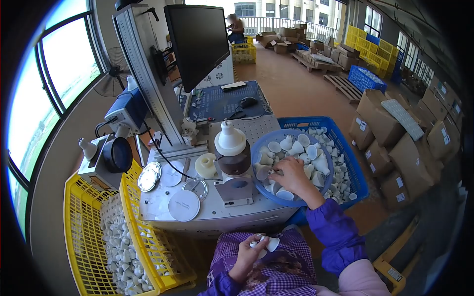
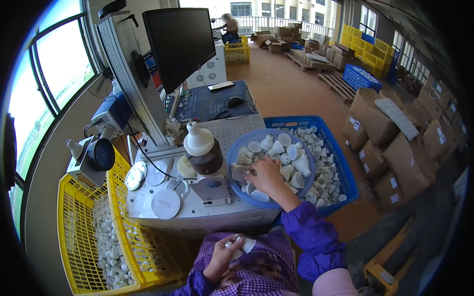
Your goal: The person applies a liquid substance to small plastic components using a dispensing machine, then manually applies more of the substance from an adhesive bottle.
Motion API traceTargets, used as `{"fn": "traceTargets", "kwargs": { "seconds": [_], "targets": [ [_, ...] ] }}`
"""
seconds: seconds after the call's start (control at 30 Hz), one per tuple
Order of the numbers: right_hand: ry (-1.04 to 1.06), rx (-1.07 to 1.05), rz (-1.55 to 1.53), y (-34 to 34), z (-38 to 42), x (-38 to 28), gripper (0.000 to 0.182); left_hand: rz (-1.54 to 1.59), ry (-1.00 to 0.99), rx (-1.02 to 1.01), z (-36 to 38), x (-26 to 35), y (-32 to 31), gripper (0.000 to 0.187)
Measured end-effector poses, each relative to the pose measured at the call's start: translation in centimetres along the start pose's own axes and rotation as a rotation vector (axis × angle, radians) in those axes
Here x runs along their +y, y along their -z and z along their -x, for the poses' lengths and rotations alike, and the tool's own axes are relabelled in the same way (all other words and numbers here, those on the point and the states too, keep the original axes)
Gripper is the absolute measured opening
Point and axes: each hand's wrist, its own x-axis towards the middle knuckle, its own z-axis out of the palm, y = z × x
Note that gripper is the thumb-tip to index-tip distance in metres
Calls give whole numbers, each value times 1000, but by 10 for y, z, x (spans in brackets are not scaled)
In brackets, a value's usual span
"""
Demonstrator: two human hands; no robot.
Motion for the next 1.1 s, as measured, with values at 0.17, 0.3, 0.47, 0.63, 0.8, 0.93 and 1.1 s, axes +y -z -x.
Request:
{"fn": "traceTargets", "kwargs": {
  "seconds": [0.17, 0.3, 0.47, 0.63, 0.8, 0.93, 1.1],
  "targets": [
    [112, 315, -147, 3, 2, 17, 25, 31, 1, 10, 4, 5, 2, 23],
    [-130, 254, -747, 2, 10, 24, 24, 38, -2, -9, 2, 3, -1, 23],
    [-253, 185, -1183, 8, 21, 10, 23, 65, -89, 26, 8, 15, 2, 25],
    [-352, 173, -1664, 16, 35, -1, 19, 46, -660, 317, 43, 77, 44, 12],
    [-314, 145, -1781, 10, 39, -1, 15, -235, -1045, 1034, 101, 127, 149, 15],
    [-296, 160, -1808, 9, 37, -9, 14, -534, -802, 1400, 129, 106, 280, 19],
    [-244, 164, -1723, 13, 33, -22, 14, -1062, -548, 1528, 118, 102, 264, 22]
  ]
}}
